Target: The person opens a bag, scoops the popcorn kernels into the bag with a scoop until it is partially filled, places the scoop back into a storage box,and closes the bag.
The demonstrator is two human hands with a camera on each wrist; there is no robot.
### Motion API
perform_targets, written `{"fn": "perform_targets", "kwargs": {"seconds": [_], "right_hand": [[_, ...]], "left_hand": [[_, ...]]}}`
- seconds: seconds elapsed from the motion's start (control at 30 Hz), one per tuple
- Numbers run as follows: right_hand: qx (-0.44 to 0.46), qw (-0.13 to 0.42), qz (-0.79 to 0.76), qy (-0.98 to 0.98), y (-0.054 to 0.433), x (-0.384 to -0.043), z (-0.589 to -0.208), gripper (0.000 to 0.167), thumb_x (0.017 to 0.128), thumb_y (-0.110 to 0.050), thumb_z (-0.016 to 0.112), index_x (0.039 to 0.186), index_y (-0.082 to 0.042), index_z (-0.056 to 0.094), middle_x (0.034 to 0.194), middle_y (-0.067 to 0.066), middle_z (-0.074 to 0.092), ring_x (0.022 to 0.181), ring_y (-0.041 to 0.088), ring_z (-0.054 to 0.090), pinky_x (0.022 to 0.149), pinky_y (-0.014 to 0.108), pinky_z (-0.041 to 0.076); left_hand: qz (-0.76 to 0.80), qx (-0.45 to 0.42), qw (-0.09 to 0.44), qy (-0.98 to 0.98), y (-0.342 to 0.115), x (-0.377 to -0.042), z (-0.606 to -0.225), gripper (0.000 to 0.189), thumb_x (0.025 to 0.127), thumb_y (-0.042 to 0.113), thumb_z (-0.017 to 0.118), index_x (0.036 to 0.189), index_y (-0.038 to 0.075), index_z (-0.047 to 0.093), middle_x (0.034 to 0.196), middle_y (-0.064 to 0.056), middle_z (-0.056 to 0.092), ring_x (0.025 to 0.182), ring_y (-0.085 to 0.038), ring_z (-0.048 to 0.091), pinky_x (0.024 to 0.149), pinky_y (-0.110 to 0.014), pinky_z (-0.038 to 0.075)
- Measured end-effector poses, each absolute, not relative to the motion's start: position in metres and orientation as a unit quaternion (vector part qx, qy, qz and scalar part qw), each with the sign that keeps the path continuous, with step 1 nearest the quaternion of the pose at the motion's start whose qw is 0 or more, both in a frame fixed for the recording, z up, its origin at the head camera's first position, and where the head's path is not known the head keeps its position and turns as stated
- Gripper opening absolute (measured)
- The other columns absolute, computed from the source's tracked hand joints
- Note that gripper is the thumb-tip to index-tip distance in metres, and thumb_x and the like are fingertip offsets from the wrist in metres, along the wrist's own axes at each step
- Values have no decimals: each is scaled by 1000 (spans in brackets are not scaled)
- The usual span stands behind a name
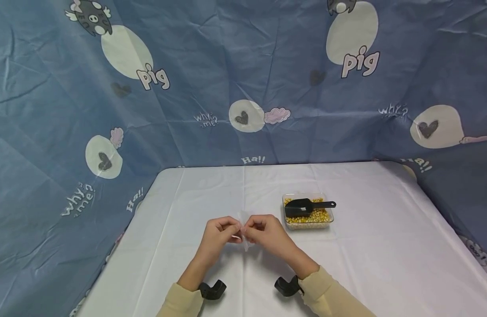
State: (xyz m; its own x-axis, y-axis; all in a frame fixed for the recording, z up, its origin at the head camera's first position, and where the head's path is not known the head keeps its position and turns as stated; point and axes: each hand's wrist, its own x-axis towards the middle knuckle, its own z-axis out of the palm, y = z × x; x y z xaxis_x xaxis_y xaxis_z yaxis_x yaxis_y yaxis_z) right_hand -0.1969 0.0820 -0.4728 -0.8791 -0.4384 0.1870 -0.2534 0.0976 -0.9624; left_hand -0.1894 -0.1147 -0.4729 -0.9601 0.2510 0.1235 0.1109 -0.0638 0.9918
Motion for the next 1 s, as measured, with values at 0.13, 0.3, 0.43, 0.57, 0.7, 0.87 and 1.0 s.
{"fn": "perform_targets", "kwargs": {"seconds": [0.13, 0.3, 0.43, 0.57, 0.7, 0.87, 1.0], "right_hand": [[-240, 77, -640, 726, 83, -197, -471, 15, 99, -15, 66, 86, -8, 71, 74, 11, 66, 64, 24, 61, 62, 40, 54], [-243, 67, -636, 730, 84, -197, -470, 16, 99, -14, 66, 85, -9, 71, 72, 8, 65, 62, 20, 60, 60, 34, 53], [-249, 57, -627, 736, 85, -197, -469, 16, 98, -13, 66, 83, -9, 70, 69, 7, 63, 61, 17, 58, 59, 31, 51], [-252, 56, -622, 739, 86, -197, -469, 17, 99, -13, 65, 83, -9, 70, 68, 6, 62, 62, 17, 57, 59, 31, 50], [-252, 55, -624, 737, 87, -196, -468, 16, 98, -12, 65, 84, -9, 70, 69, 7, 62, 62, 19, 58, 60, 36, 52], [-249, 48, -624, 739, 88, -196, -467, 16, 98, -9, 64, 84, -8, 71, 69, 10, 63, 61, 24, 58, 59, 41, 51], [-237, 45, -602, 761, 86, -196, -464, 23, 100, -24, 66, 82, -11, 71, 69, 7, 63, 62, 25, 58, 57, 35, 50]], "left_hand": [[721, 137, 52, 677, -115, -191, -476, 16, 97, 7, 65, 92, -7, 71, 81, -18, 71, 77, -24, 70, 69, -43, 60], [732, 143, 58, 664, -115, -191, -478, 20, 97, 10, 65, 94, -9, 69, 82, -16, 71, 78, -24, 71, 69, -45, 60], [734, 150, 66, 659, -113, -191, -478, 25, 97, 16, 70, 96, -9, 69, 83, -14, 72, 77, -23, 70, 70, -45, 60], [731, 152, 65, 662, -112, -191, -477, 25, 97, 19, 70, 96, -7, 71, 83, -15, 72, 78, -23, 70, 70, -45, 60], [734, 145, 58, 661, -111, -191, -477, 22, 98, 15, 67, 95, -7, 72, 81, -14, 72, 78, -23, 71, 69, -45, 60], [730, 148, 54, 665, -111, -192, -478, 20, 97, 13, 67, 96, -7, 72, 83, -14, 72, 79, -23, 72, 70, -44, 60], [715, 152, 41, 682, -111, -191, -478, 20, 96, 17, 71, 98, -3, 74, 86, -14, 73, 79, -24, 72, 71, -43, 60]]}}
